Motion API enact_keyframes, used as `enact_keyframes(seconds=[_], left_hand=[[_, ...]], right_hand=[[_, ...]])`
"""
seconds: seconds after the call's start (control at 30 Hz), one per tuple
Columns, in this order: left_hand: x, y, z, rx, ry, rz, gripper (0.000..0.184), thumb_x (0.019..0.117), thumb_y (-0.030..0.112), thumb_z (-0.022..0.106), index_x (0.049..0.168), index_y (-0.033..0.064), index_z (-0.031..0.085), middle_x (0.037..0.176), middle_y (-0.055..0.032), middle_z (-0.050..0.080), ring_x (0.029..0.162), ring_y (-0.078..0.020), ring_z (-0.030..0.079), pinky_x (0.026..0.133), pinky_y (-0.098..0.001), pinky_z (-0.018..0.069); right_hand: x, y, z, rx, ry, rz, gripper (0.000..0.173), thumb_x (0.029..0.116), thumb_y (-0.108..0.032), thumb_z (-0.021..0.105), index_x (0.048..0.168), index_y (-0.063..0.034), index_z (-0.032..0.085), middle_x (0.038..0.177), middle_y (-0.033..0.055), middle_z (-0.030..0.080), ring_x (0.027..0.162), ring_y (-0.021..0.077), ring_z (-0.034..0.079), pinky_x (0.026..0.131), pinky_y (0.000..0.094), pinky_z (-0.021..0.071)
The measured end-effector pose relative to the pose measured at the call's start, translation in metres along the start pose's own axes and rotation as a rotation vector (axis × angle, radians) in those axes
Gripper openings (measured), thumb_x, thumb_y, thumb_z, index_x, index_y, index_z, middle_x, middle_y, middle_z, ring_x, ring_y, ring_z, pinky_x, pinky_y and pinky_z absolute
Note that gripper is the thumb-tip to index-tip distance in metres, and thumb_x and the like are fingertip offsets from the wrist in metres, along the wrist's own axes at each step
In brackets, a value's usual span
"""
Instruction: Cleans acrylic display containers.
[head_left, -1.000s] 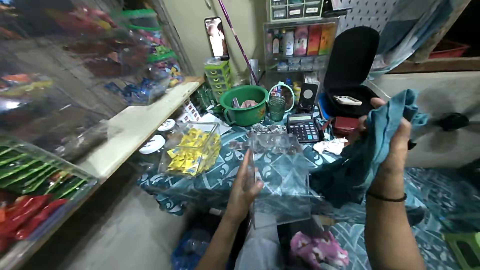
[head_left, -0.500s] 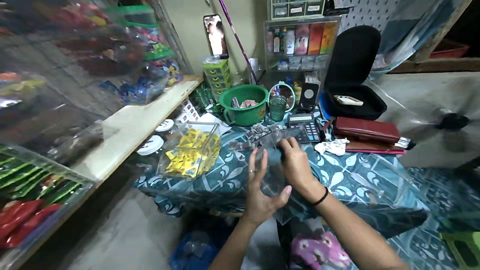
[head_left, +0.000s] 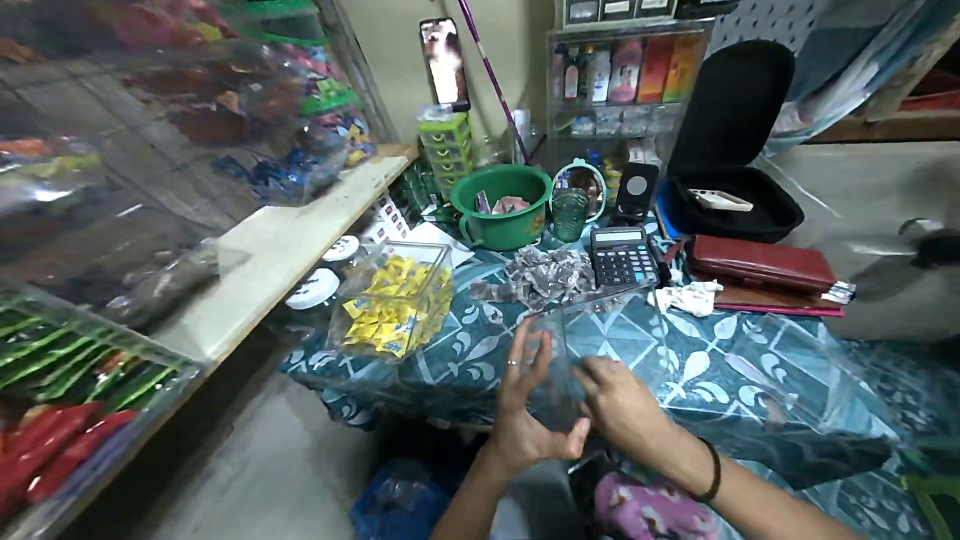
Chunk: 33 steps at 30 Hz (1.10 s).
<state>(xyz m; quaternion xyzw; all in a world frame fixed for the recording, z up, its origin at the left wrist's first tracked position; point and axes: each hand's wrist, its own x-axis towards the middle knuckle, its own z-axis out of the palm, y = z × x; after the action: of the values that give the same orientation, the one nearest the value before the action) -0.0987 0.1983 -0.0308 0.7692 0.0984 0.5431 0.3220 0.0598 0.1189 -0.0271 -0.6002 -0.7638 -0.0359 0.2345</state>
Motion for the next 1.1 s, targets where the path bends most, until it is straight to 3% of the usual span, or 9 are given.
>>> enact_keyframes(seconds=[0.1,0.27,0.37,0.5,0.6,0.73,0.87,1.0,1.1], left_hand=[[-0.001,-0.003,0.005,0.012,-0.015,0.016,0.084,0.0782,0.057,0.079,0.15,0.027,0.048,0.165,-0.0116,0.027,0.15,-0.0199,0.03,0.12,-0.0391,0.0342],[0.005,-0.009,0.013,0.088,-0.002,0.019,0.091,0.075,0.078,0.067,0.149,0.0273,0.051,0.163,-0.016,0.03,0.15,-0.0224,0.03,0.121,-0.041,0.0306],[0.008,-0.008,0.008,0.064,-0.018,0.028,0.09,0.0753,0.076,0.07,0.15,0.0294,0.05,0.164,-0.012,0.029,0.151,-0.021,0.03,0.121,-0.0408,0.0316],[0.008,-0.009,0.004,0.086,-0.034,0.044,0.086,0.0771,0.066,0.076,0.151,0.0328,0.047,0.165,-0.0113,0.03,0.15,-0.0234,0.033,0.119,-0.0432,0.0363],[0.027,0.015,-0.008,0.227,-0.091,-0.047,0.08,0.0749,0.056,0.077,0.144,0.0216,0.058,0.157,-0.021,0.04,0.143,-0.0337,0.041,0.112,-0.0506,0.0414],[0.072,0.049,-0.021,0.512,-0.434,-0.328,0.076,0.0778,0.062,0.072,0.145,0.0298,0.057,0.158,-0.0172,0.041,0.135,-0.0444,0.047,0.102,-0.0678,0.039],[0.097,0.046,0.0,0.634,-0.723,-0.51,0.077,0.0826,0.068,0.065,0.15,0.035,0.05,0.162,-0.0174,0.034,0.14,-0.0464,0.039,0.105,-0.0709,0.0301],[0.102,0.041,0.0,0.628,-0.728,-0.558,0.078,0.0839,0.07,0.062,0.152,0.0353,0.047,0.163,-0.0164,0.032,0.143,-0.0449,0.036,0.105,-0.0702,0.0308],[0.101,0.04,-0.002,0.626,-0.748,-0.541,0.079,0.0832,0.068,0.063,0.153,0.036,0.046,0.163,-0.0159,0.031,0.142,-0.044,0.037,0.104,-0.0689,0.0327]], right_hand=[[0.005,0.0,0.011,-0.005,-0.051,0.112,0.046,0.0988,-0.029,0.062,0.123,0.0102,0.066,0.129,0.0312,0.063,0.117,0.0471,0.063,0.095,0.0572,0.0524],[-0.006,-0.009,0.013,0.592,0.026,-0.052,0.051,0.103,-0.04,0.046,0.12,0.0002,0.072,0.14,0.0202,0.062,0.136,0.039,0.052,0.114,0.0558,0.0379],[-0.03,-0.02,0.013,0.598,0.203,-0.132,0.027,0.0971,-0.022,0.057,0.101,-0.0002,0.073,0.122,0.0165,0.071,0.121,0.0301,0.062,0.105,0.0416,0.0487],[-0.072,-0.003,0.012,0.546,0.213,-0.208,0.026,0.097,-0.021,0.059,0.114,-0.0071,0.073,0.126,0.0058,0.069,0.121,0.0191,0.058,0.107,0.0279,0.0434],[-0.085,0.027,-0.01,0.607,0.206,-0.117,0.026,0.0935,-0.019,0.062,0.113,-0.008,0.075,0.122,0.0046,0.072,0.119,0.0135,0.064,0.104,0.0272,0.0503],[-0.073,0.037,-0.062,0.558,0.384,0.031,0.033,0.0954,-0.016,0.06,0.122,-0.0018,0.071,0.129,0.0079,0.07,0.123,0.0048,0.063,0.104,0.0226,0.0512],[-0.024,0.035,-0.053,0.299,0.552,0.128,0.035,0.092,-0.012,0.064,0.123,0.005,0.069,0.124,0.0188,0.07,0.114,0.02,0.069,0.098,0.0319,0.0562],[0.0,0.041,-0.001,0.262,0.694,0.2,0.029,0.0885,-0.006,0.067,0.114,0.0072,0.068,0.124,0.0248,0.068,0.111,0.0298,0.07,0.092,0.0371,0.0586],[-0.002,0.031,0.027,0.195,0.392,0.3,0.027,0.0973,-0.015,0.062,0.116,0.0026,0.072,0.132,0.0227,0.066,0.12,0.039,0.065,0.102,0.0479,0.0535]])
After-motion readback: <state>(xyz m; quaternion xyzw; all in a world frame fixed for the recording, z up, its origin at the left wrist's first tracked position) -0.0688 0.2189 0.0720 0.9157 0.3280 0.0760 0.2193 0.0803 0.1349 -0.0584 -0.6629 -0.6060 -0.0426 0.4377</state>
